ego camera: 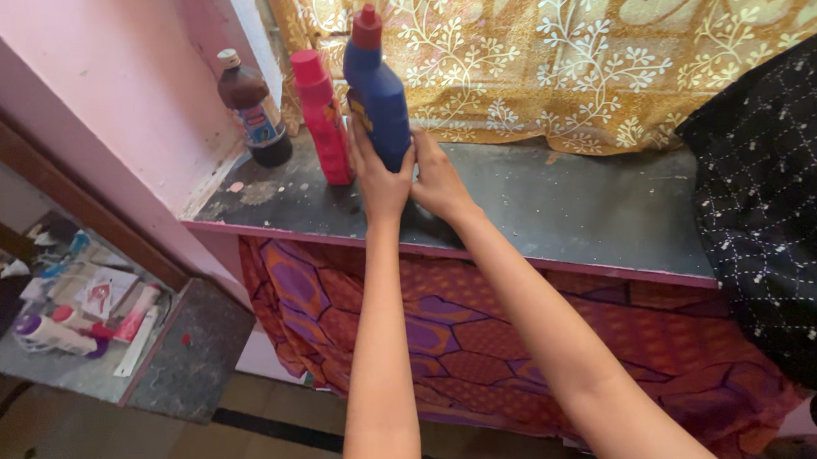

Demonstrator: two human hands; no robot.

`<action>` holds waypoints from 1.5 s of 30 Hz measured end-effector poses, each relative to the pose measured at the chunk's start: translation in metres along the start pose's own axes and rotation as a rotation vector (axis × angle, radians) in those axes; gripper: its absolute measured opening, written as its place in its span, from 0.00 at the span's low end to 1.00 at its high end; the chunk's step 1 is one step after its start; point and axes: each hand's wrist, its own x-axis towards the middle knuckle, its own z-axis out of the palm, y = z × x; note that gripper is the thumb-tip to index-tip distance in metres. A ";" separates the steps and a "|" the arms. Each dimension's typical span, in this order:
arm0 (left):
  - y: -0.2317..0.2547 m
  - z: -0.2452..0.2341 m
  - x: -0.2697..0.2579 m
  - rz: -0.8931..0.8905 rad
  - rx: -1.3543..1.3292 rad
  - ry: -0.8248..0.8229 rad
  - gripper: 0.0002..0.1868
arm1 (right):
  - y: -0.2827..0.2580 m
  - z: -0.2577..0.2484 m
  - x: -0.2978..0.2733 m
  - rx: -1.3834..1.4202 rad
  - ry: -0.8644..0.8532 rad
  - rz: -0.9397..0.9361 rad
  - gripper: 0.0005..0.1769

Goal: The person picks up several bottles from a plastic chair and places them one by one onto a windowsill. The items include a yellow liquid bottle, a dark bottle, a pink bottle, a blue bottle, and an orange-capped bottle. The person handles each bottle individually and arranges them in a row.

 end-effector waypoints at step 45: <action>0.022 -0.043 -0.101 -0.006 0.695 -0.220 0.31 | -0.056 -0.004 -0.034 -0.330 -0.055 -0.110 0.51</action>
